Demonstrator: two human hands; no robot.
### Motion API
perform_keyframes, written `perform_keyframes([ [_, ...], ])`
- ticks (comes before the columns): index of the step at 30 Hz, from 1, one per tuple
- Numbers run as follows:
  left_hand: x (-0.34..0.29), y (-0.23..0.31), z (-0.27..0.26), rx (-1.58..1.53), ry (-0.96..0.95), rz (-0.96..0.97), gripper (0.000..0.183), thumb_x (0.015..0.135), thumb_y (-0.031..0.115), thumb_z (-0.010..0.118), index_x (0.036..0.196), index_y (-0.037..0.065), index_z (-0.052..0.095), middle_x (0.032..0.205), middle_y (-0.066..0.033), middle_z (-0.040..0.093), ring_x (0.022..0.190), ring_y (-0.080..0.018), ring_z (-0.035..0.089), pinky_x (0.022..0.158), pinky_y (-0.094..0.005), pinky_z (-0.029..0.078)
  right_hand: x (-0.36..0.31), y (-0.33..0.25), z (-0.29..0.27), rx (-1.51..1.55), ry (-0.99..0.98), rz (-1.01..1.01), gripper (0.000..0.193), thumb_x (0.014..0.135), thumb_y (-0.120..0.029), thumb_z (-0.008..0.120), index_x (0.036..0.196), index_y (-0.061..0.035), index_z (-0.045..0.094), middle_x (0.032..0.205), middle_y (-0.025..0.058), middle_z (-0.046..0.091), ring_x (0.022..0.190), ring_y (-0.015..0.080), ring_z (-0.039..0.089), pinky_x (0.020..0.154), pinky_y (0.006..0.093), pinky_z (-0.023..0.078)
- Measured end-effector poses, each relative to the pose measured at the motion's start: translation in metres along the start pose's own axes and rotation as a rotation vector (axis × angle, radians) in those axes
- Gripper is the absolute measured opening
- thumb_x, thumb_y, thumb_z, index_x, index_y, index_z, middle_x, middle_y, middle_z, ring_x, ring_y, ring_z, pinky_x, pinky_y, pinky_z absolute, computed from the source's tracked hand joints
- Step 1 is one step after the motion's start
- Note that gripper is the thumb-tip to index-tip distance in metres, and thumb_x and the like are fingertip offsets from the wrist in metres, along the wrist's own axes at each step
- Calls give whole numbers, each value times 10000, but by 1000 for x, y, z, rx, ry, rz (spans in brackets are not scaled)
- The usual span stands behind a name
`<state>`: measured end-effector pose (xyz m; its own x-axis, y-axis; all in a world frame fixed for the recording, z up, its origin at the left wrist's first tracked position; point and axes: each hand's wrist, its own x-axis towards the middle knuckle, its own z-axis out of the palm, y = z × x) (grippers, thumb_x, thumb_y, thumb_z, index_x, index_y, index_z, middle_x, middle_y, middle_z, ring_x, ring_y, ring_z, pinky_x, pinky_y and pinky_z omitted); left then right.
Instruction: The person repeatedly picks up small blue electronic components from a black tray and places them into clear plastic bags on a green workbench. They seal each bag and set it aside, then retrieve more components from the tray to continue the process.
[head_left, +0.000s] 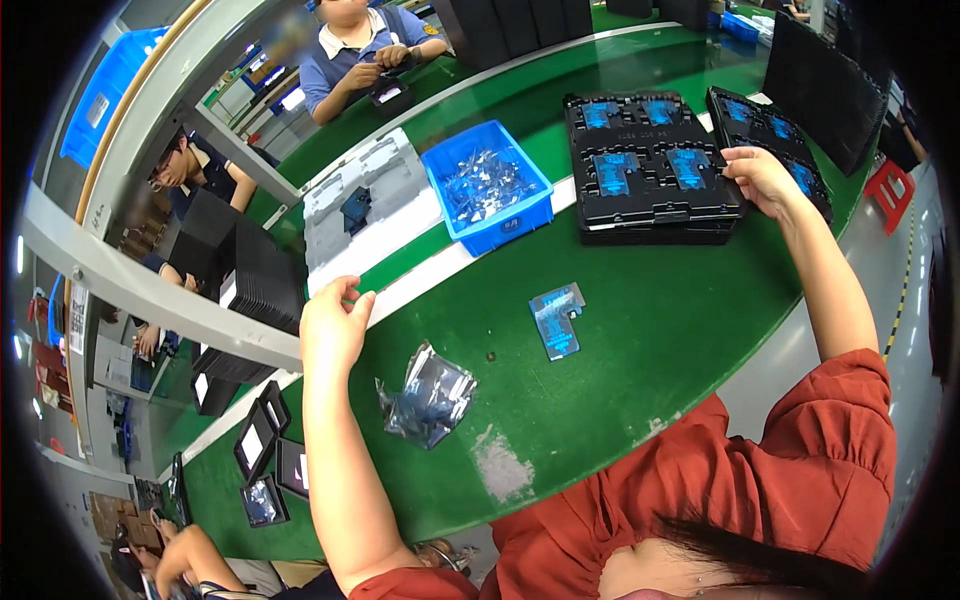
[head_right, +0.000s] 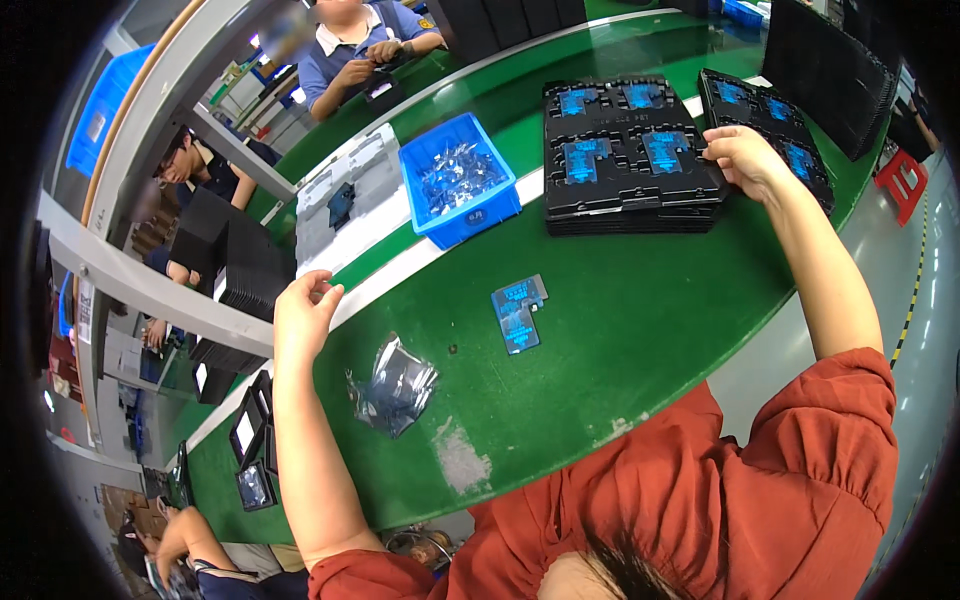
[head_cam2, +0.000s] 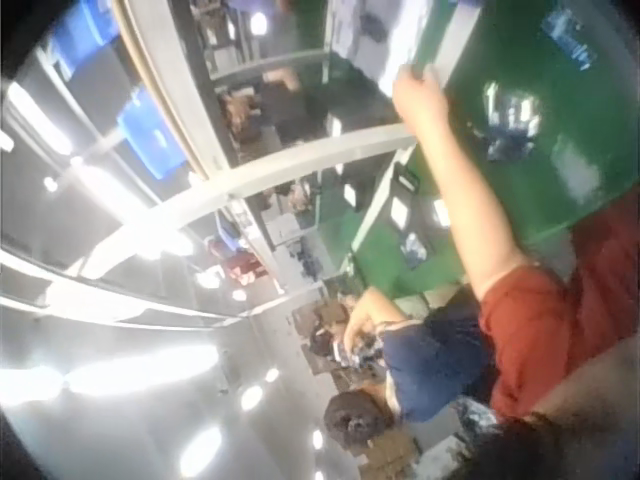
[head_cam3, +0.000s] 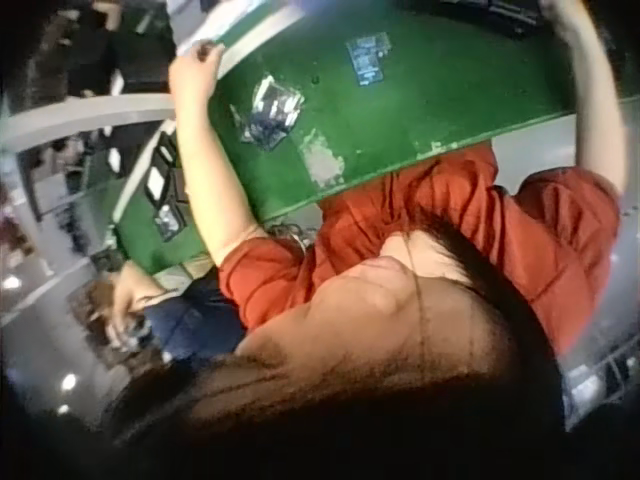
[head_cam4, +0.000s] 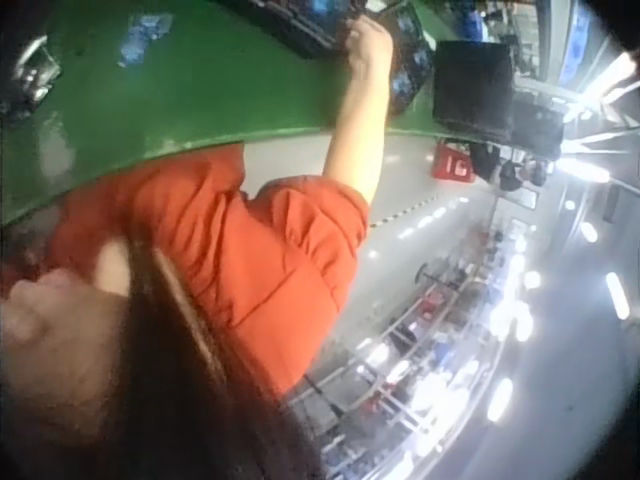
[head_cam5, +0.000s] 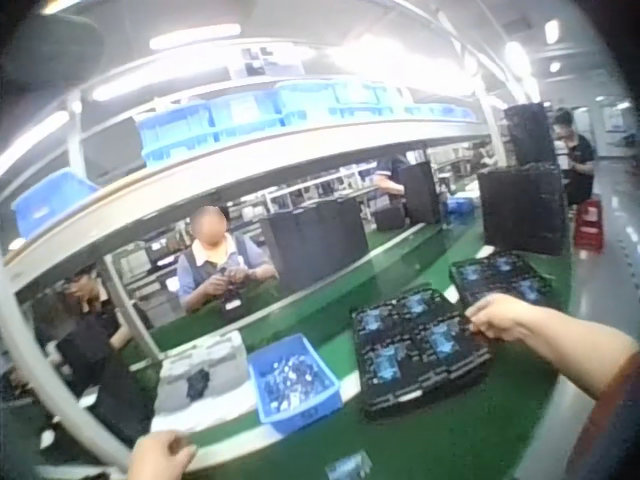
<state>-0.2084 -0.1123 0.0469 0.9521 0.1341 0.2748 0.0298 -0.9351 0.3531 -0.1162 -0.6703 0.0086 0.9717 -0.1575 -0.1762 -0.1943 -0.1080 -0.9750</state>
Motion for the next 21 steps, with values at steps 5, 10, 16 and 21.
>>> perform_keyframes([
  [5,69,-23,23,127,-80,49,402,743,190,703,1107,42,616,1033,-123,630,904,-244,623,809,-359,486,-8,-1,12,264,92,-155,430,787,-25,576,1207,45,516,981,101,622,796,137,615,756,273,517],
  [10,145,-52,51,137,-67,138,548,725,212,725,1198,5,539,1206,-195,551,1151,-327,516,970,-381,409,-5,-3,-35,344,-29,-321,469,834,-65,523,1281,65,467,1088,144,629,888,152,645,807,273,527],
  [16,221,-129,86,181,-198,176,868,678,332,767,1360,-29,368,1417,-261,345,1348,-360,286,1108,-376,225,-16,4,-112,361,111,-396,444,853,-60,510,1273,77,469,1095,144,631,879,154,655,804,277,541],
  [21,229,-114,87,-25,-406,10,881,682,247,797,1394,-5,343,1334,-208,483,1255,-280,448,1039,-321,324,-23,39,-173,334,349,-337,401,848,-20,509,1239,71,495,1027,142,645,823,152,657,767,277,550],
])
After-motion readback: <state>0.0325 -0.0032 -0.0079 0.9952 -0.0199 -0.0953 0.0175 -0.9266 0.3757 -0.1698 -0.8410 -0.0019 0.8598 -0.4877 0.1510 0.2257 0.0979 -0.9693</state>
